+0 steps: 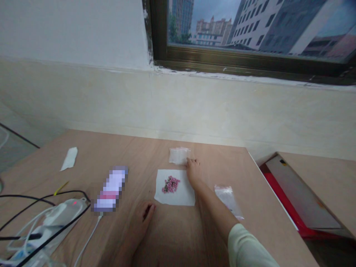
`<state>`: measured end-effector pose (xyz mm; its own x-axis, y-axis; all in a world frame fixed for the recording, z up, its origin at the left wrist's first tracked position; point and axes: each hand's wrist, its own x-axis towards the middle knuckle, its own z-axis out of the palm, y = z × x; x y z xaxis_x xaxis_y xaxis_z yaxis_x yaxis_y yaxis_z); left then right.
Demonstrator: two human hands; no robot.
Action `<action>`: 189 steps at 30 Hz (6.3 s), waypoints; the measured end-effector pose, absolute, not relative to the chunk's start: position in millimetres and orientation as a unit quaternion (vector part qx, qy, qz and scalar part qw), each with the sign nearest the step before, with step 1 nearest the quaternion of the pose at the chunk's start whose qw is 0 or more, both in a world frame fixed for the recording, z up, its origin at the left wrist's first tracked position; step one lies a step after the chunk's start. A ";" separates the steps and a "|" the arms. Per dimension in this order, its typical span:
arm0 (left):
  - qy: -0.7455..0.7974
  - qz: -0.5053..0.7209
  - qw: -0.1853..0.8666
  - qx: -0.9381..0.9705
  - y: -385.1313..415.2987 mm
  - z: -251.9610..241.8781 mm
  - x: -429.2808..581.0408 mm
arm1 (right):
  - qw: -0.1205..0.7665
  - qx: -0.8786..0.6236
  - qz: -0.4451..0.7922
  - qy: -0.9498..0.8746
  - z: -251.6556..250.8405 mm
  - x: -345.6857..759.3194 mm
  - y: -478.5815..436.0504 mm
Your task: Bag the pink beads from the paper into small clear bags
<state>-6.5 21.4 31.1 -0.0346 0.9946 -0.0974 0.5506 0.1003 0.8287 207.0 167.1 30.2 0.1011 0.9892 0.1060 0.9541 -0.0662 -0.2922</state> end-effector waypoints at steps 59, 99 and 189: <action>0.519 0.330 0.313 0.724 16.4 87.1 15.3 | 0.340 -0.588 0.428 -0.597 89.4 153.9 -3.8; 0.577 0.251 0.227 0.743 61.5 45.4 13.3 | 0.373 -0.601 0.301 -0.639 46.5 174.0 78.2; 0.597 0.224 0.221 0.738 60.5 44.4 18.7 | 0.379 -0.583 0.303 -0.652 42.9 172.0 64.3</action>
